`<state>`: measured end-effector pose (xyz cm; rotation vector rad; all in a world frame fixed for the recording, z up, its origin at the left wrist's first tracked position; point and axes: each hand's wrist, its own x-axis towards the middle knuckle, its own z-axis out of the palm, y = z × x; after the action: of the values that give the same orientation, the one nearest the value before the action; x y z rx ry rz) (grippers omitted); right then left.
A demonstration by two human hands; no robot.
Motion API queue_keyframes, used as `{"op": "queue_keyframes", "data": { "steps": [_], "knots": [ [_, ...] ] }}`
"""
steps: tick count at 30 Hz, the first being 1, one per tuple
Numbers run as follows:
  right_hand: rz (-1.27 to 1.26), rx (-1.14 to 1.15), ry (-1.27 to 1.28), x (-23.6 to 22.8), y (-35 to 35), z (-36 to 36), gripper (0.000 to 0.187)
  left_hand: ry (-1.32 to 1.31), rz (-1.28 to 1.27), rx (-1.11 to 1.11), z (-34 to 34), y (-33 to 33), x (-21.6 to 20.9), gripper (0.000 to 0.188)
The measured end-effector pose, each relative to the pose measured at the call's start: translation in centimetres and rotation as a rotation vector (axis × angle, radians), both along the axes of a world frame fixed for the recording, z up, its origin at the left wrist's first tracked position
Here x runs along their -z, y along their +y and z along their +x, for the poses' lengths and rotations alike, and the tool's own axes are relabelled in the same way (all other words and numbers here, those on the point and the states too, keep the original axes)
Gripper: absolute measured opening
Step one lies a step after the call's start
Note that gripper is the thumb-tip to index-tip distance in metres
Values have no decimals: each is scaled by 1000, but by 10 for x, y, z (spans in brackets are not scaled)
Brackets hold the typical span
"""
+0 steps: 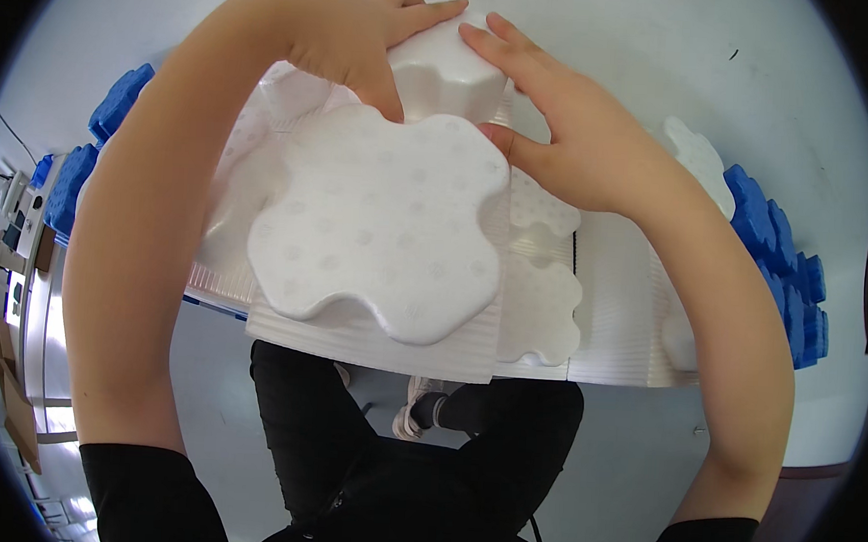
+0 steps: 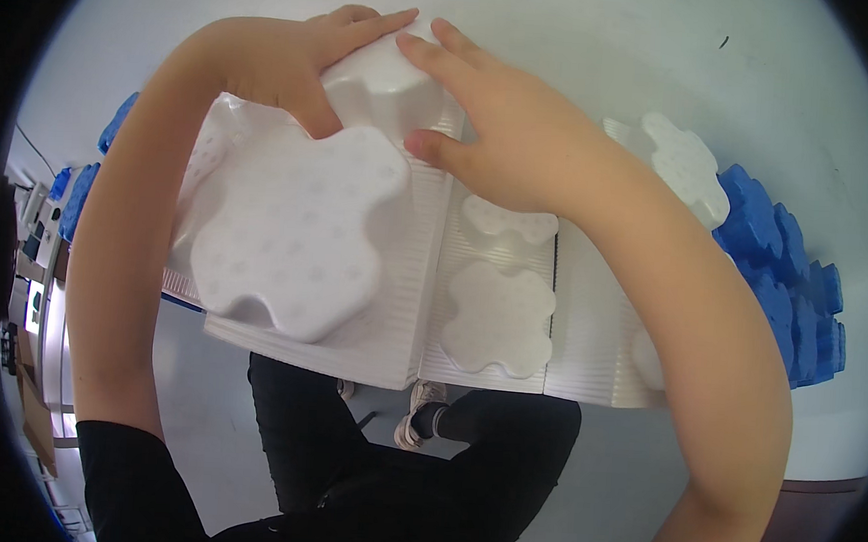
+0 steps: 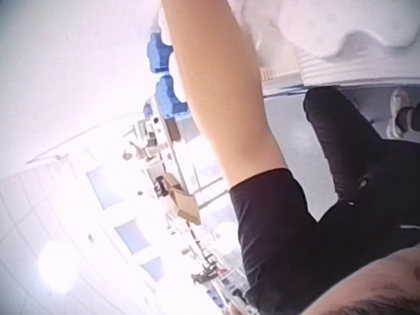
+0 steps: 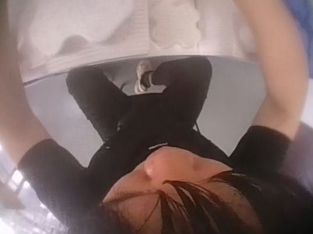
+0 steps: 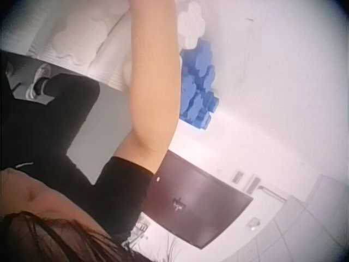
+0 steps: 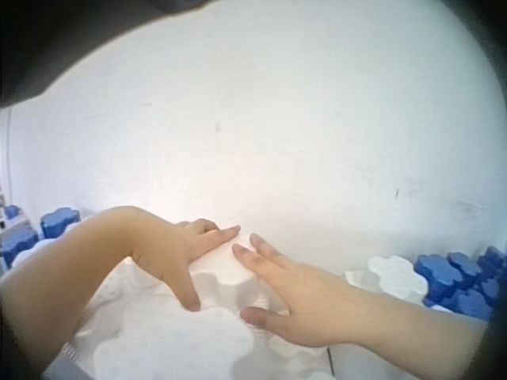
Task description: The recorder is sorting and stacking pieces of white styrofoam packaging on a table.
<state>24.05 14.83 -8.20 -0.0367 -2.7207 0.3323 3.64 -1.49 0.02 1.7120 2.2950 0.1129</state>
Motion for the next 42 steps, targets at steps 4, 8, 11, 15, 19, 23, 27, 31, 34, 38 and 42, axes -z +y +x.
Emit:
{"op": "queue_keyframes", "data": {
  "steps": [4,8,11,15,19,23,27,31,34,38,42],
  "knots": [
    [-28,28,-74,2,2,3,80,63,-83,-11,0,9,1,134],
    [-59,36,-61,-2,-5,7,79,-51,10,27,-11,6,13,130],
    [10,-18,41,-20,-13,18,76,-56,26,12,-9,1,13,127],
    [20,-365,-33,-45,-38,38,82,-58,57,37,-16,3,15,124],
    [-20,-372,-83,-36,-72,36,111,-64,61,39,-18,2,16,123],
    [-146,-358,-71,-30,-74,28,117,-98,102,21,-13,0,11,118],
    [-195,-372,-62,-31,-74,24,113,-150,128,50,-15,-1,8,111],
    [-208,-406,-54,-32,-72,21,114,-184,262,112,-23,-1,14,101],
    [-193,-387,-58,-36,-74,22,114,-222,299,119,-28,1,17,98],
    [-139,-357,-54,-35,-71,22,114,-254,259,103,-26,3,12,99],
    [-152,-369,-61,-42,-76,20,114,-233,296,109,-33,2,18,103]
  ]
}}
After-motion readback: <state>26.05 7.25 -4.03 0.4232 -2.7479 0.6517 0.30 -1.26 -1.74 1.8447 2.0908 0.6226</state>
